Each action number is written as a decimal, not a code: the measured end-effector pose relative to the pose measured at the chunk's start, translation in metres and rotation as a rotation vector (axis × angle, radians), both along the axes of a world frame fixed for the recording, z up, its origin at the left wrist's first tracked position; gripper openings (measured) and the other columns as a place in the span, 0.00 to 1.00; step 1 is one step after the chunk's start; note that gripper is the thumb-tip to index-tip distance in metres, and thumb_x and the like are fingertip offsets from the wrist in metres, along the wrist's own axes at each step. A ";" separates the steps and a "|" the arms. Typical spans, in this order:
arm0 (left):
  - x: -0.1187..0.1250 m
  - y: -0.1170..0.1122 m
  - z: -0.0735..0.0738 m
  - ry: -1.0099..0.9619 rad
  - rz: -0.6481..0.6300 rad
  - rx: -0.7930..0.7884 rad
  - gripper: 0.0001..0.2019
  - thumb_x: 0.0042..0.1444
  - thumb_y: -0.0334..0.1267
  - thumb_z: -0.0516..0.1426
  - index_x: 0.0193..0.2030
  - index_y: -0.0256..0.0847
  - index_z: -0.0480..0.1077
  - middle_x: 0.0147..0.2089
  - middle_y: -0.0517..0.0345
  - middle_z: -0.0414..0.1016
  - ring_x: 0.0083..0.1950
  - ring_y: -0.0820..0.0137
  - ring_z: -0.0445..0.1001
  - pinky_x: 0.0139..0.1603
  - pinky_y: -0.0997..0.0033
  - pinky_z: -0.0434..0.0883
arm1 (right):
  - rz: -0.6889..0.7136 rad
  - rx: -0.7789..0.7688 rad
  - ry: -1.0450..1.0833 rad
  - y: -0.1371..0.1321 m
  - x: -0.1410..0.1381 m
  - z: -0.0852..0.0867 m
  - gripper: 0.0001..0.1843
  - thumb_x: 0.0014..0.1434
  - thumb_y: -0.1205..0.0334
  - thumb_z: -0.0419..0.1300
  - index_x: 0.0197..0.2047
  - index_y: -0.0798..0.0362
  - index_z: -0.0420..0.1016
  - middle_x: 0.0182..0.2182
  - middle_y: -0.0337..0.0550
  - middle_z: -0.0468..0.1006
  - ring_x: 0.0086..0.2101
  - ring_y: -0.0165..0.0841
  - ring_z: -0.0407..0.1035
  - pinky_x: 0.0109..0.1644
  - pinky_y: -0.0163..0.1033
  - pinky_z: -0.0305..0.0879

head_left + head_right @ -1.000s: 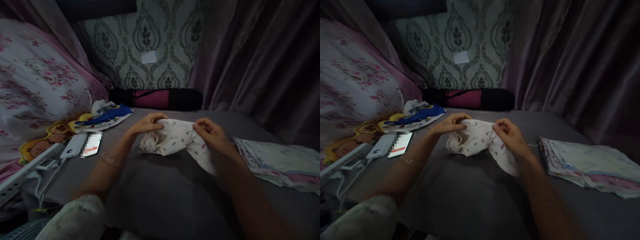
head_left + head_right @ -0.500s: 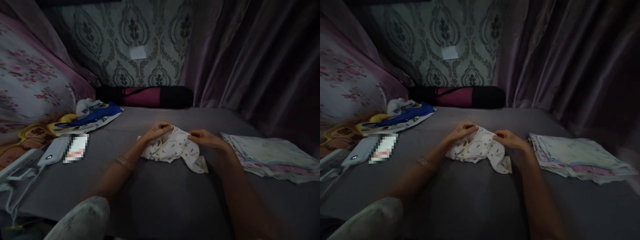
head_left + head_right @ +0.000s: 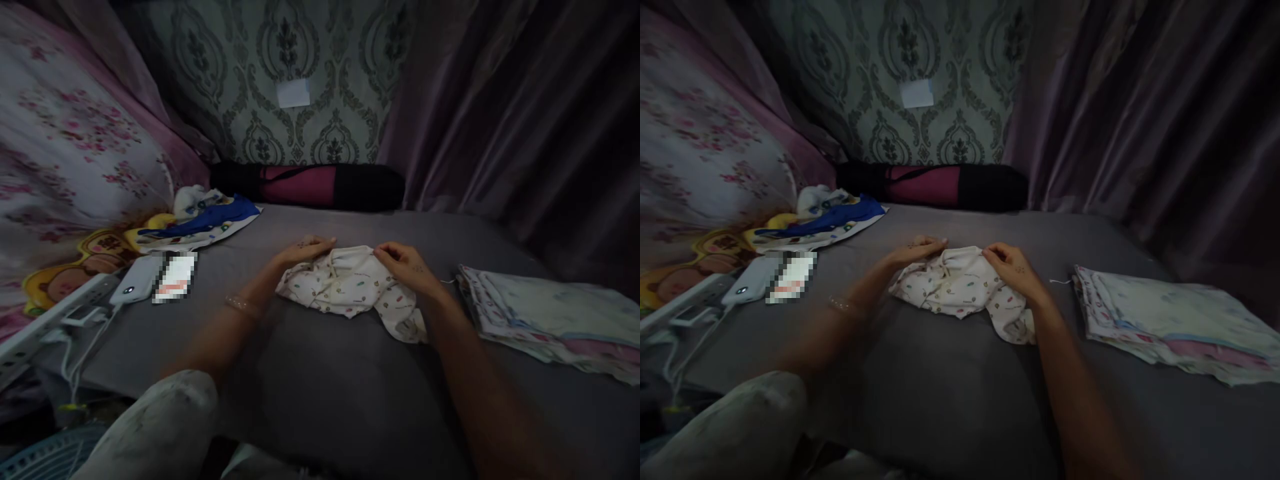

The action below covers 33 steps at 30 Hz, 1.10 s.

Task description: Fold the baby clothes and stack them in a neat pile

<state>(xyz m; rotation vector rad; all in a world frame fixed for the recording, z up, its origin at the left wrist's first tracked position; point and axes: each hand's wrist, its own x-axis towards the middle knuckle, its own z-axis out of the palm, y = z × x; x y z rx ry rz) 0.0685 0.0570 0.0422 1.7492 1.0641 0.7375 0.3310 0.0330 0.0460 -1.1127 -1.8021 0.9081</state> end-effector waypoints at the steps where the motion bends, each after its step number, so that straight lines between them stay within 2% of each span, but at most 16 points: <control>1: -0.008 0.000 -0.004 -0.005 0.006 -0.020 0.27 0.55 0.64 0.53 0.26 0.39 0.71 0.20 0.63 0.61 0.22 0.76 0.58 0.23 0.75 0.54 | 0.001 0.008 -0.008 -0.001 0.000 0.001 0.19 0.55 0.44 0.59 0.33 0.53 0.75 0.28 0.40 0.75 0.29 0.31 0.68 0.32 0.35 0.64; 4: -0.024 -0.008 -0.011 -0.014 0.081 0.005 0.24 0.51 0.60 0.58 0.35 0.38 0.74 0.28 0.58 0.70 0.29 0.73 0.66 0.28 0.75 0.61 | -0.006 0.032 -0.035 -0.003 -0.002 0.005 0.19 0.55 0.44 0.58 0.33 0.53 0.75 0.28 0.40 0.75 0.30 0.32 0.68 0.33 0.35 0.64; 6: -0.026 -0.021 -0.010 0.019 0.200 0.111 0.21 0.49 0.57 0.61 0.35 0.38 0.73 0.31 0.57 0.72 0.31 0.72 0.67 0.31 0.74 0.63 | -0.024 0.040 -0.044 -0.005 -0.003 0.007 0.19 0.55 0.44 0.58 0.32 0.53 0.75 0.28 0.40 0.75 0.30 0.32 0.68 0.33 0.35 0.64; 8: -0.023 -0.039 -0.009 0.088 0.277 0.207 0.19 0.50 0.54 0.61 0.34 0.39 0.71 0.29 0.59 0.70 0.30 0.73 0.65 0.31 0.74 0.62 | -0.044 0.051 -0.047 -0.005 -0.002 0.008 0.19 0.55 0.44 0.59 0.32 0.53 0.75 0.28 0.40 0.76 0.31 0.32 0.68 0.33 0.35 0.64; 11: -0.012 -0.068 -0.010 0.231 0.195 0.263 0.18 0.48 0.53 0.63 0.32 0.40 0.68 0.27 0.62 0.67 0.29 0.72 0.63 0.30 0.74 0.59 | -0.070 0.089 -0.051 -0.004 -0.001 0.009 0.18 0.55 0.45 0.58 0.33 0.53 0.76 0.29 0.41 0.76 0.32 0.33 0.69 0.34 0.35 0.64; 14: -0.009 -0.085 -0.017 0.351 0.153 0.296 0.15 0.46 0.48 0.65 0.30 0.42 0.65 0.29 0.63 0.66 0.30 0.72 0.62 0.29 0.73 0.57 | -0.088 0.122 -0.052 -0.005 -0.001 0.011 0.19 0.56 0.45 0.58 0.35 0.53 0.77 0.30 0.41 0.77 0.32 0.33 0.69 0.35 0.36 0.65; 17: -0.018 -0.085 -0.023 0.303 0.155 0.210 0.11 0.48 0.43 0.62 0.30 0.42 0.65 0.28 0.63 0.67 0.29 0.72 0.62 0.29 0.74 0.58 | -0.079 0.127 -0.043 -0.009 0.000 0.017 0.19 0.56 0.44 0.58 0.35 0.52 0.77 0.30 0.41 0.77 0.32 0.33 0.69 0.34 0.36 0.64; 20: -0.037 -0.079 -0.016 0.160 0.083 0.046 0.12 0.48 0.45 0.63 0.31 0.41 0.68 0.27 0.63 0.68 0.29 0.73 0.64 0.29 0.75 0.60 | -0.066 0.128 -0.037 -0.013 0.004 0.025 0.19 0.57 0.43 0.59 0.35 0.52 0.77 0.30 0.41 0.77 0.31 0.32 0.69 0.33 0.35 0.64; 22: -0.051 -0.077 -0.003 0.076 0.084 0.004 0.13 0.47 0.46 0.64 0.34 0.40 0.71 0.28 0.61 0.71 0.29 0.73 0.67 0.29 0.75 0.62 | -0.075 0.134 -0.030 -0.016 0.008 0.030 0.19 0.57 0.43 0.59 0.35 0.51 0.76 0.29 0.41 0.76 0.30 0.32 0.68 0.32 0.35 0.63; 24: -0.064 -0.080 0.014 0.017 0.140 0.035 0.13 0.48 0.45 0.64 0.36 0.39 0.74 0.30 0.59 0.73 0.31 0.72 0.69 0.31 0.74 0.64 | -0.089 0.137 -0.013 -0.018 0.012 0.033 0.20 0.56 0.41 0.60 0.35 0.51 0.76 0.29 0.41 0.76 0.29 0.32 0.68 0.30 0.35 0.63; 26: -0.074 -0.084 0.029 -0.036 0.239 0.096 0.11 0.48 0.42 0.64 0.36 0.39 0.76 0.32 0.57 0.75 0.33 0.70 0.71 0.34 0.73 0.66 | -0.098 0.139 0.003 -0.019 0.014 0.035 0.21 0.56 0.40 0.60 0.36 0.50 0.76 0.29 0.41 0.76 0.29 0.32 0.68 0.29 0.35 0.63; 28: -0.080 -0.086 0.038 -0.102 0.368 0.166 0.08 0.46 0.39 0.64 0.33 0.40 0.74 0.32 0.57 0.74 0.35 0.70 0.71 0.36 0.72 0.66 | -0.102 0.140 0.004 -0.020 0.015 0.036 0.21 0.56 0.39 0.59 0.36 0.49 0.76 0.29 0.41 0.75 0.28 0.33 0.68 0.28 0.36 0.62; 30: -0.083 -0.085 0.036 -0.164 0.475 0.210 0.05 0.43 0.35 0.62 0.29 0.40 0.72 0.33 0.57 0.74 0.36 0.69 0.71 0.37 0.72 0.67 | -0.101 0.135 0.000 -0.020 0.014 0.035 0.21 0.56 0.39 0.60 0.36 0.49 0.76 0.28 0.42 0.75 0.28 0.33 0.67 0.27 0.36 0.62; 33: -0.082 -0.076 0.015 -0.207 0.562 0.163 0.03 0.42 0.33 0.57 0.27 0.40 0.69 0.30 0.59 0.71 0.33 0.71 0.68 0.35 0.73 0.65 | -0.084 0.113 -0.019 -0.017 0.010 0.031 0.22 0.54 0.38 0.60 0.35 0.50 0.76 0.28 0.42 0.76 0.28 0.32 0.67 0.28 0.36 0.63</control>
